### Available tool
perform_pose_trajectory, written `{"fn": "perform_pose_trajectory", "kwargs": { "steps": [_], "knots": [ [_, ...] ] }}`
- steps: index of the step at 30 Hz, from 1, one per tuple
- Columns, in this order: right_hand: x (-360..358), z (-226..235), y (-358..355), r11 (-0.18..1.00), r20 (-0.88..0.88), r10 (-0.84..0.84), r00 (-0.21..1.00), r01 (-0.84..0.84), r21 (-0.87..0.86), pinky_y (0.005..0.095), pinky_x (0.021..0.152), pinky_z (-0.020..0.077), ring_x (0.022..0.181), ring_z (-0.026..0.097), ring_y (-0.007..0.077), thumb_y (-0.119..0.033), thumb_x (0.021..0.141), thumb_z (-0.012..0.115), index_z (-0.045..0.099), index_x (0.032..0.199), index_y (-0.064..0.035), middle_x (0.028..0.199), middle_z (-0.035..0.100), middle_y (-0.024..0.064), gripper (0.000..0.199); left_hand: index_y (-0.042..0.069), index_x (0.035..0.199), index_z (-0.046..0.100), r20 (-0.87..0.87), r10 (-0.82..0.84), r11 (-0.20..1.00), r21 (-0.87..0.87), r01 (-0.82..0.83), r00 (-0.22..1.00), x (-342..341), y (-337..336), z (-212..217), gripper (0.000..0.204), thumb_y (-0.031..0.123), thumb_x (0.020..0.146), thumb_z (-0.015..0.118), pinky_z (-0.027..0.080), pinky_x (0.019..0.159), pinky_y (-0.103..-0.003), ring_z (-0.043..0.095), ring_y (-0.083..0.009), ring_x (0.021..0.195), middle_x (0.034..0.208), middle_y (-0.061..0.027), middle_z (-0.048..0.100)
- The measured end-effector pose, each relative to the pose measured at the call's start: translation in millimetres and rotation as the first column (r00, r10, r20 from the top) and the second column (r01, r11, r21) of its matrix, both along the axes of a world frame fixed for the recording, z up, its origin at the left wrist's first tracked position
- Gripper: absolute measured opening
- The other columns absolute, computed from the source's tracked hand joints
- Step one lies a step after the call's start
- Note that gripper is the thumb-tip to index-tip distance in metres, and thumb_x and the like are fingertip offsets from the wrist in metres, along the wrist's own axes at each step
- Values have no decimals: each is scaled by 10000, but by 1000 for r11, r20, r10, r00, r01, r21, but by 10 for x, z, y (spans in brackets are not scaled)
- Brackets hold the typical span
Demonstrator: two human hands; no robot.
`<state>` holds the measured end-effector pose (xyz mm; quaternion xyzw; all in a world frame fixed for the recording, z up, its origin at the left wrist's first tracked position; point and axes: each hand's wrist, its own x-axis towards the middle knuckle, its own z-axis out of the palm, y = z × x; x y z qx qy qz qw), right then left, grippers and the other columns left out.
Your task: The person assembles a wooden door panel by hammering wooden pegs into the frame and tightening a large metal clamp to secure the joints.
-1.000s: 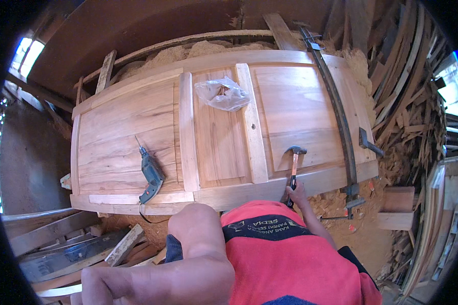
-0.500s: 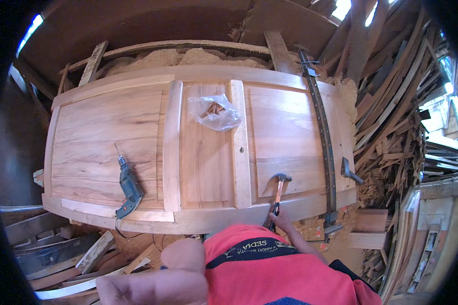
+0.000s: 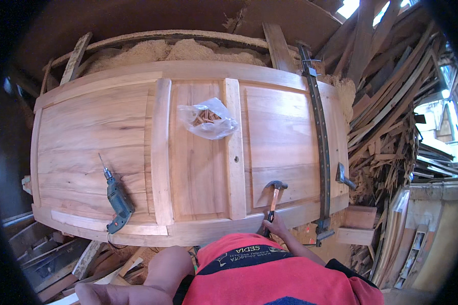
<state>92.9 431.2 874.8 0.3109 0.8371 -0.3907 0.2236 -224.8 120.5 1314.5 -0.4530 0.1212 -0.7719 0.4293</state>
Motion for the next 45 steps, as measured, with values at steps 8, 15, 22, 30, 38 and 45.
{"fn": "perform_pose_trajectory", "kwargs": {
  "steps": [8, 15, 22, 30, 38, 45],
  "knots": [
    [-17, 111, -71, 993, -41, -113, 993, 112, -29, 353, 552, 523, 600, 667, 194, -139, 814, 640, 564, 816, -13, 620, 639, 80, 147, -67, 1035, 655, 634, 708, 442, -741, 505, 312, -959, 108, -1609, 208, 15, 890, 530, 510, 880, -335, 652, -236, 952, 1005, -129, 680],
    [-1, 58, -74, 995, -87, -83, 993, 87, 43, 353, 536, 501, 563, 621, 179, -140, 804, 648, 548, 771, -19, 619, 616, 81, 160, -5, 1076, 670, -279, 706, -679, -529, 509, 652, -1428, 827, -3353, 255, 59, 897, 499, 510, 893, -444, 653, -375, 1001, 1084, -203, 681],
    [-45, 172, -112, 989, -112, -142, 984, 145, 21, 367, 528, 494, 554, 621, 196, -152, 787, 651, 542, 770, -21, 611, 604, 82, 171, 43, 1126, 667, -89, 779, -592, -430, 682, 620, -1665, 1054, -4050, 348, 276, 939, 488, 476, 969, -444, 603, -352, 1146, 1201, -188, 656],
    [2, 34, -57, 989, 14, -144, 989, 145, -28, 366, 531, 505, 566, 639, 199, -102, 798, 640, 546, 791, -22, 602, 609, 72, 124, 68, 1175, 657, -83, 779, -604, -368, 707, 622, -1786, 1083, -4244, 412, 370, 917, 549, 469, 982, -419, 598, -308, 1174, 1239, -162, 651],
    [23, 111, -89, 992, -185, -99, 978, 111, 53, 382, 508, 504, 542, 639, 214, -140, 792, 656, 535, 826, -12, 595, 596, 96, 180, 78, 1146, 669, -192, 655, -755, -139, 640, 731, -1659, 899, -4481, 360, 321, 890, 598, 509, 903, -427, 631, -330, 1114, 1169, -163, 682],
    [19, 49, -68, 992, -172, -125, 977, 123, -22, 374, 502, 496, 545, 633, 217, -131, 786, 637, 521, 824, -4, 592, 587, 100, 177, 66, 1163, 663, -27, 896, -408, -443, 799, 443, -1546, 872, -4688, 319, 208, 882, 611, 497, 932, -446, 627, -374, 1106, 1186, -197, 664]
  ]
}}
